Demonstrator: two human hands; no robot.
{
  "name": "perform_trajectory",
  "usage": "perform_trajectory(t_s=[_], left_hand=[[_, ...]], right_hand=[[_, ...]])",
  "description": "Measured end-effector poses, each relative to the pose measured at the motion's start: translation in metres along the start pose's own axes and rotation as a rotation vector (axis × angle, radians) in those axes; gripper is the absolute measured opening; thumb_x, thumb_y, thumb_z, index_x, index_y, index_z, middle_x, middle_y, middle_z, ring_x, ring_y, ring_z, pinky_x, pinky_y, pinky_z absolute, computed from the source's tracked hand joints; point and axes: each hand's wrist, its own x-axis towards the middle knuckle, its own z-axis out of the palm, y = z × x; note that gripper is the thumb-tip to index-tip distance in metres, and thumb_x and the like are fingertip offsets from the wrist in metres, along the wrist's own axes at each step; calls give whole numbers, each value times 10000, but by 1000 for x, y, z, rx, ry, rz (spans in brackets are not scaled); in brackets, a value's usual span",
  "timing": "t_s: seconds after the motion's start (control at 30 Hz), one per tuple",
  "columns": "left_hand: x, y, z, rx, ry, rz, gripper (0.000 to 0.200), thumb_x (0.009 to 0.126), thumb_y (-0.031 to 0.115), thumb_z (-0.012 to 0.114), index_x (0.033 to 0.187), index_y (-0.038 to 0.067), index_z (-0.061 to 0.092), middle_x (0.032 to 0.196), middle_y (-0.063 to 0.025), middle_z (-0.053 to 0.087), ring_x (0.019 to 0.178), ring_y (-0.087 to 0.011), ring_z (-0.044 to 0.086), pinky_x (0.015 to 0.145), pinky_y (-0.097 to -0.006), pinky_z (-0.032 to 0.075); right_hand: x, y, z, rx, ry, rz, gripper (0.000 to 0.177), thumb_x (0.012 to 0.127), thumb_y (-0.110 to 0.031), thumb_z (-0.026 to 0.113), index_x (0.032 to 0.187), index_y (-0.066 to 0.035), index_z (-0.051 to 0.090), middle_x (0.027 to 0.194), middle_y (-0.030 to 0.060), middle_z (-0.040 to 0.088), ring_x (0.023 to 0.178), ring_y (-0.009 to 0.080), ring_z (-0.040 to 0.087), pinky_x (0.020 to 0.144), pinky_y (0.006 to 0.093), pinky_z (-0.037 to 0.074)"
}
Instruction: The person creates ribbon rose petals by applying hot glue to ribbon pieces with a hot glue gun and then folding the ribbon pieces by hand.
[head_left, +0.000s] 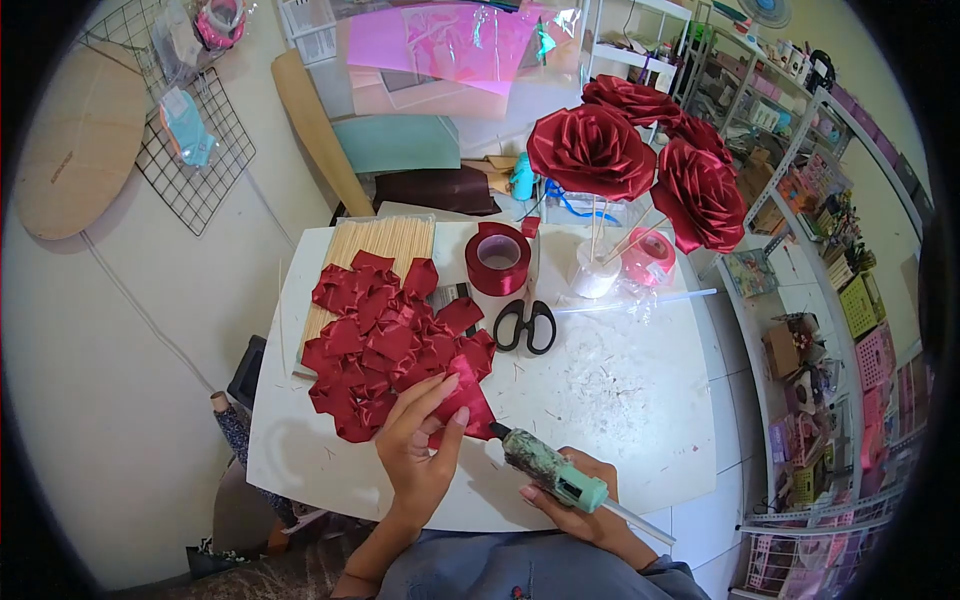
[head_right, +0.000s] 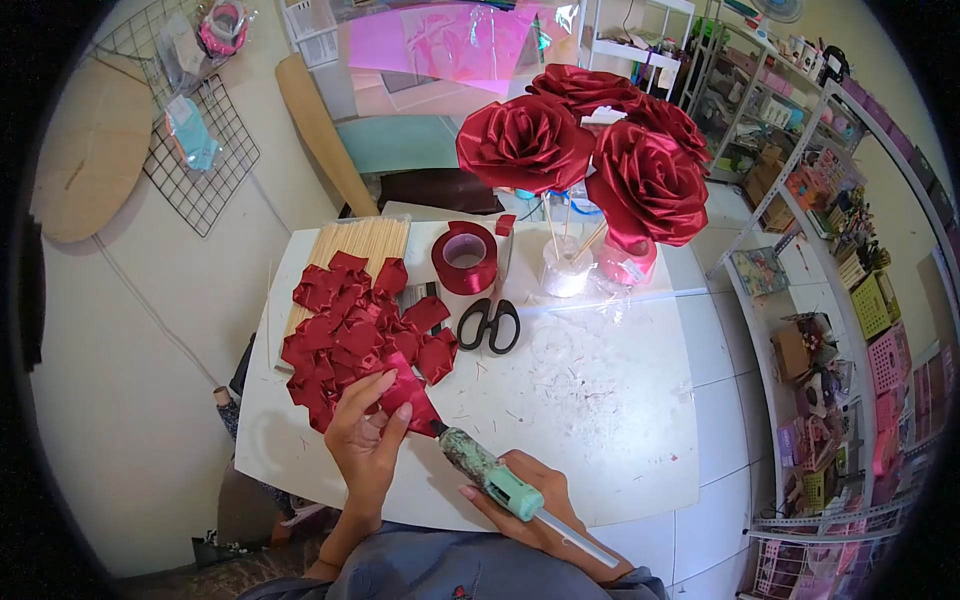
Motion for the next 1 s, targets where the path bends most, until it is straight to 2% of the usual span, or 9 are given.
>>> perform_trajectory(t_s=[0.33, 0.4, 0.47, 0.53, 0.57, 0.7, 0.83, 0.93, 1.0], left_hand=[[0, 4, 0, -11, -6, -23, 320, 718, -105, 549, 1029, -36, 521, 1071, -125, 449, 954, -168, 493, 778, -256, 470], [0, 4, 1, -16, 17, -19, 316, 717, -98, 556, 1024, -31, 530, 1059, -123, 464, 939, -161, 501, 751, -243, 481], [0, 3, 1, -20, 42, -14, 311, 716, -92, 562, 1019, -26, 540, 1046, -120, 479, 925, -154, 509, 724, -230, 491], [0, 3, -1, -99, 36, -80, 338, 713, -99, 557, 1043, -33, 521, 1051, -120, 473, 952, -160, 496, 750, -240, 479], [0, 3, -3, -100, 35, -79, 338, 713, -99, 557, 1043, -33, 521, 1051, -120, 473, 952, -160, 496, 750, -240, 479], [3, 6, -4, -419, 24, -259, 451, 689, -125, 557, 1120, -50, 444, 1057, -118, 480, 1007, -158, 464, 828, -260, 425], [5, 11, -6, -587, -22, -358, 530, 663, -136, 569, 1157, -57, 395, 1075, -132, 481, 1021, -159, 460, 864, -261, 388], [3, 5, -9, -524, -118, -327, 491, 676, -141, 560, 1136, -55, 411, 1086, -140, 477, 1029, -168, 460, 847, -267, 418], [2, 8, -6, -512, -193, -339, 462, 687, -136, 557, 1122, -55, 421, 1082, -139, 480, 1021, -169, 467, 830, -269, 438]], right_hand=[[3, 3, 2, -137, 21, -48, 193, 701, -186, 654, 696, -13, 570, 596, 68, 475, 487, 190, 489, 405, 290, 406], [3, 7, 0, -178, 123, -29, 195, 689, -175, 662, 661, -19, 548, 592, 71, 473, 484, 196, 491, 398, 296, 399], [3, 6, -5, -212, 141, 8, 210, 667, -151, 677, 686, -2, 530, 629, 96, 485, 530, 230, 508, 430, 315, 410], [4, 10, -8, -296, 311, -26, 254, 655, -129, 682, 756, 27, 510, 695, 139, 493, 603, 284, 520, 484, 342, 429], [0, 8, -12, -298, 276, 70, 340, 646, -107, 679, 861, 61, 475, 835, 187, 477, 676, 341, 523, 544, 375, 447], [-1, 14, -15, -409, 217, 196, 443, 664, -120, 658, 989, 78, 432, 989, 213, 405, 724, 367, 531, 592, 391, 460], [0, 15, -13, -412, 252, 290, 441, 642, -126, 673, 993, 52, 475, 970, 179, 442, 742, 319, 536, 631, 367, 449], [-3, 10, -25, -482, 203, 225, 429, 680, -135, 657, 1008, 59, 461, 969, 192, 454, 808, 331, 521, 658, 368, 449], [1, 0, -35, -277, 305, 111, 384, 678, -132, 663, 991, 29, 510, 925, 172, 498, 836, 306, 512, 690, 344, 440]])
